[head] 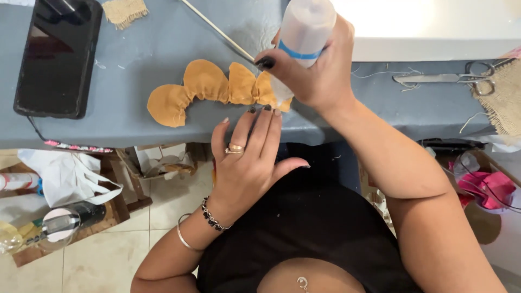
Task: Assembling decorative fabric flowers by sewing petals, applying glue, and trimming excess material.
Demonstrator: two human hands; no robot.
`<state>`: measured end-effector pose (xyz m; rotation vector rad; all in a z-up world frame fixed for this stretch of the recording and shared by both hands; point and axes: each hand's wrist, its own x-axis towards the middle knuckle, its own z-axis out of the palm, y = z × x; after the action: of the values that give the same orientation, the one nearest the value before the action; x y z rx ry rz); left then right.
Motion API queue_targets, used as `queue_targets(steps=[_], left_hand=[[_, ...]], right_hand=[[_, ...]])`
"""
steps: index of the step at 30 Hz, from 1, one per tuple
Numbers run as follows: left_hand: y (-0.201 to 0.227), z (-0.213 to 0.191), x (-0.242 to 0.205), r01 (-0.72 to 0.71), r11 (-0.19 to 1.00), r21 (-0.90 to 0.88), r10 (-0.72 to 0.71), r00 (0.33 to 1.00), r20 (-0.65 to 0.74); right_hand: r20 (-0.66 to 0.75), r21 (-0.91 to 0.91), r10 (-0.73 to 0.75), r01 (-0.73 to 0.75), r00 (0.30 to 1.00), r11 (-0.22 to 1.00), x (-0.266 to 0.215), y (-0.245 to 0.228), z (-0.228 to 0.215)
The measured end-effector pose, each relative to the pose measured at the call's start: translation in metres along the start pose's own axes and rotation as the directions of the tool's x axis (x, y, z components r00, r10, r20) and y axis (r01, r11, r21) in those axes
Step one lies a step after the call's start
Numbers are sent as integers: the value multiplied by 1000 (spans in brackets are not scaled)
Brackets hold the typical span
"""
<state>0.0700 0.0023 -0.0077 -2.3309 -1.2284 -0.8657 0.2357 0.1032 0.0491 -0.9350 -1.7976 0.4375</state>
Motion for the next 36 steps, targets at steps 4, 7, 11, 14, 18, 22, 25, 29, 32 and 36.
queue_targets(steps=[4, 7, 11, 14, 18, 22, 25, 29, 32, 36], left_hand=[[-1, 5, -2, -2, 1000, -4, 2, 1000, 6], [-2, 5, -1, -20, 999, 33, 20, 1000, 15], [-2, 4, 0, -69, 992, 105, 60, 994, 86], [-3, 5, -1, -75, 990, 119, 64, 993, 99], [-1, 9, -4, -65, 995, 78, 60, 995, 75], [0, 8, -3, -55, 992, 115, 48, 997, 66], [0, 8, -5, -47, 994, 95, 41, 997, 60], [0, 8, -9, -31, 998, 63, 30, 999, 28], [-4, 11, -14, -31, 999, 23, 31, 1000, -4], [-11, 14, -21, -38, 997, -65, 33, 996, -77]], right_hand=[[-11, -54, -24, 23, 1000, 998, -1, 0, 6], [-4, -76, -68, 67, 998, 995, -2, 1, 7], [-3, -208, -77, 74, 997, 975, -7, -2, 9], [12, -247, -66, 67, 998, 967, -8, -2, 5], [1, -203, -85, 84, 996, 976, -12, -3, 2], [11, -122, -76, 77, 997, 990, -15, -5, -2], [19, -140, -75, 77, 997, 987, -19, -6, -8], [12, -5, -76, 77, 997, 997, -33, 4, -34], [-243, 253, -146, 207, 959, 945, -40, 28, -57], [696, 274, -399, 293, 597, 916, -36, 77, -194]])
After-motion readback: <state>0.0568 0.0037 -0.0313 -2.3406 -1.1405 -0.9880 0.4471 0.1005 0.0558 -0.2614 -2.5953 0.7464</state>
